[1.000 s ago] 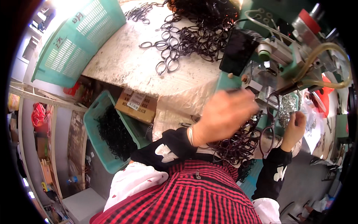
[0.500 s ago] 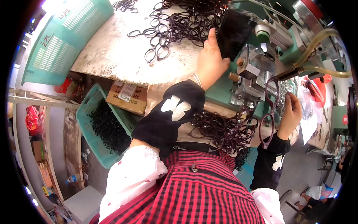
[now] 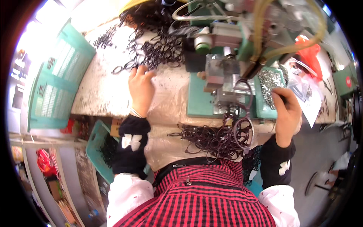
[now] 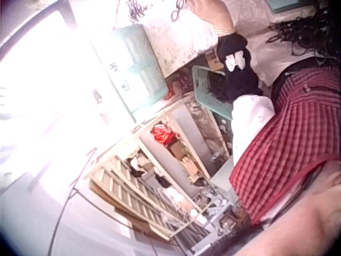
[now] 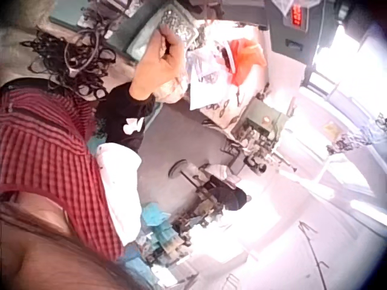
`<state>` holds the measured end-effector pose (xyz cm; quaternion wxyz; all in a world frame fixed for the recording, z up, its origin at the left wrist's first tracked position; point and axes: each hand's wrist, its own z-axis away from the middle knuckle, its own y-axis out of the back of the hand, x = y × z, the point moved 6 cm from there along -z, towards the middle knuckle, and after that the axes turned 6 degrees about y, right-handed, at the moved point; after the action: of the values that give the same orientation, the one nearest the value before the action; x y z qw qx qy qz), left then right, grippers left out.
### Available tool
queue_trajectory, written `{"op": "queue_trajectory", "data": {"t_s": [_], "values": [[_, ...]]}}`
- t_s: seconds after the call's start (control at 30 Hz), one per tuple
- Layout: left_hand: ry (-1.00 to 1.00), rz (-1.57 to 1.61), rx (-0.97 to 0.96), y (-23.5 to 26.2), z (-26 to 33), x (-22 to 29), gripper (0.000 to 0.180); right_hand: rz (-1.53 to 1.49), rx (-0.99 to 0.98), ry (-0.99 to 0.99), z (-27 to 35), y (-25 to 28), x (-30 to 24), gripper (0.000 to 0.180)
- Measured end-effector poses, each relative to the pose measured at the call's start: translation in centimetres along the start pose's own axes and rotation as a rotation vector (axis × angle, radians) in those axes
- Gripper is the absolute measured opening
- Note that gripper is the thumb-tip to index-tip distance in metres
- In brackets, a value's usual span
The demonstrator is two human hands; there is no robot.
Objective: The person repeatedly picks up black circular hair ties and small metallic components, places them into a green press machine, and removes the assembled hair accessories. The person works continuously at a cluttered workstation with bins and loose parts nearby.
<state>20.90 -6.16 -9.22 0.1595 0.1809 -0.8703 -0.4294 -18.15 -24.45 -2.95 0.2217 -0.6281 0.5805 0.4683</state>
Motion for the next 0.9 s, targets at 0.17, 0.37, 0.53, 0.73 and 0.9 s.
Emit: {"op": "queue_trajectory", "data": {"t_s": [0.17,0.37,0.53,0.73,0.9], "values": [[-0.047,-0.025,-0.152,-2.4,0.7,-5.6,0.016,-0.324,0.006,-0.020,-2.4,-6.4,-1.3,0.030],[0.305,1.094,0.007,6.6,-2.1,3.2,0.017,-0.556,0.008,-0.069,-1.9,-8.0,-2.4,0.042],[-0.197,1.267,0.303,15.1,-6.2,15.3,0.034,-0.792,0.085,-0.131,-1.8,-8.6,-3.6,0.043],[-0.134,1.003,0.441,15.0,-8.6,16.7,0.034,-0.876,0.104,-0.185,-1.4,-8.7,-3.1,0.041],[-0.049,1.228,0.197,14.7,-8.4,17.5,0.024,-0.873,0.123,-0.238,-0.5,-8.1,-4.3,0.044]]}}
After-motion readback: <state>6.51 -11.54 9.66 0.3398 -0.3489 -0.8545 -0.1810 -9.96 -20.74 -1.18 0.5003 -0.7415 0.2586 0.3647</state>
